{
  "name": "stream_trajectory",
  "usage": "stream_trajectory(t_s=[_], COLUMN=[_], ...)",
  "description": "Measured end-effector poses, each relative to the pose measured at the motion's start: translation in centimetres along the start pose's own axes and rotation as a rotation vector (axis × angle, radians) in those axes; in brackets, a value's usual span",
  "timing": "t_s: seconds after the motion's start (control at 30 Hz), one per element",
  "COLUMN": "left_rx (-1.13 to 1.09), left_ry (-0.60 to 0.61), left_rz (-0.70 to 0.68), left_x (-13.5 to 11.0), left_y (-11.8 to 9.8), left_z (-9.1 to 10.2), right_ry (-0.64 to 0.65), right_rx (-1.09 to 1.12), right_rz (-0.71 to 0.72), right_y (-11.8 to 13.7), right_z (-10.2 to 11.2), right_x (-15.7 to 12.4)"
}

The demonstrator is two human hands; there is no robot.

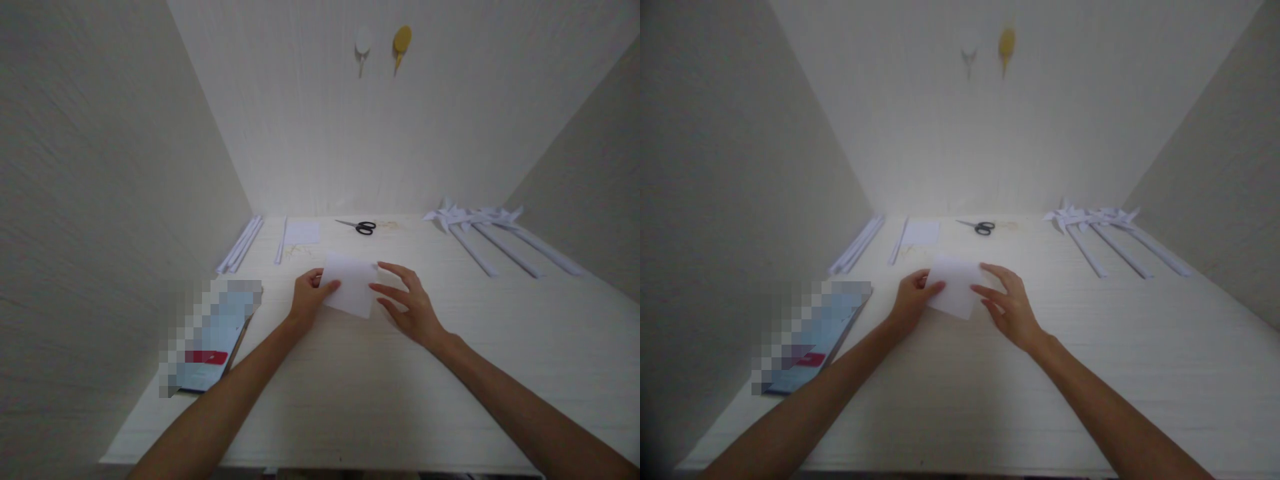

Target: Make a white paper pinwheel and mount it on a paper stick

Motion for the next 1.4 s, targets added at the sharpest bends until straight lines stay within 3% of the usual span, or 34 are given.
stream_trajectory(t_s=[0.2,0.3,0.43,0.57,0.67,0.77,0.87,0.97,1.03,1.23,1.4], left_rx=[0.104,0.214,0.342,0.616,0.838,0.968,1.075,1.157,1.188,1.241,1.220], left_ry=[0.045,0.067,0.219,0.444,0.626,0.736,0.732,0.652,0.605,0.525,0.617], left_rz=[-0.020,-0.124,-0.361,-0.690,-0.803,-0.877,-0.919,-0.907,-0.890,-0.891,-0.925], left_x=[-0.7,-0.7,-1.1,-3.1,-4.9,-6.6,-7.5,-7.7,-7.8,-8.3,-9.5], left_y=[0.1,-0.4,-1.3,-2.0,-1.0,-0.4,-0.1,0.0,0.0,0.0,0.2], left_z=[-0.8,-1.0,-2.3,-4.2,-5.5,-6.2,-6.6,-6.7,-6.9,-7.3,-7.8], right_ry=[0.207,0.364,0.472,0.331,0.205,0.106,-0.047,-0.181,-0.236,-0.233,-0.267], right_rx=[0.095,0.250,0.323,0.314,0.301,0.290,0.365,0.512,0.574,0.469,0.361], right_rz=[0.123,0.088,-0.025,-0.078,-0.178,-0.371,-0.664,-0.968,-1.065,-0.960,-0.819], right_y=[1.3,1.1,-0.1,-1.3,-2.9,-5.5,-8.6,-10.8,-11.2,-10.5,-9.9], right_z=[-1.6,-2.5,-3.1,-1.8,-0.8,-0.4,-0.1,-0.2,-0.3,0.0,0.7], right_x=[-0.8,-1.5,-2.0,-0.9,-0.2,-0.3,-1.1,-2.6,-3.1,-2.9,-2.3])
Point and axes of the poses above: each hand's wrist, its own x-axis towards the middle knuckle, its own z-axis out of the back of the hand, y = z × x, the point moved 10 cm from there along x, towards the middle knuckle, and after that the axes turned 15 degrees about -y, right-handed, at the moved point
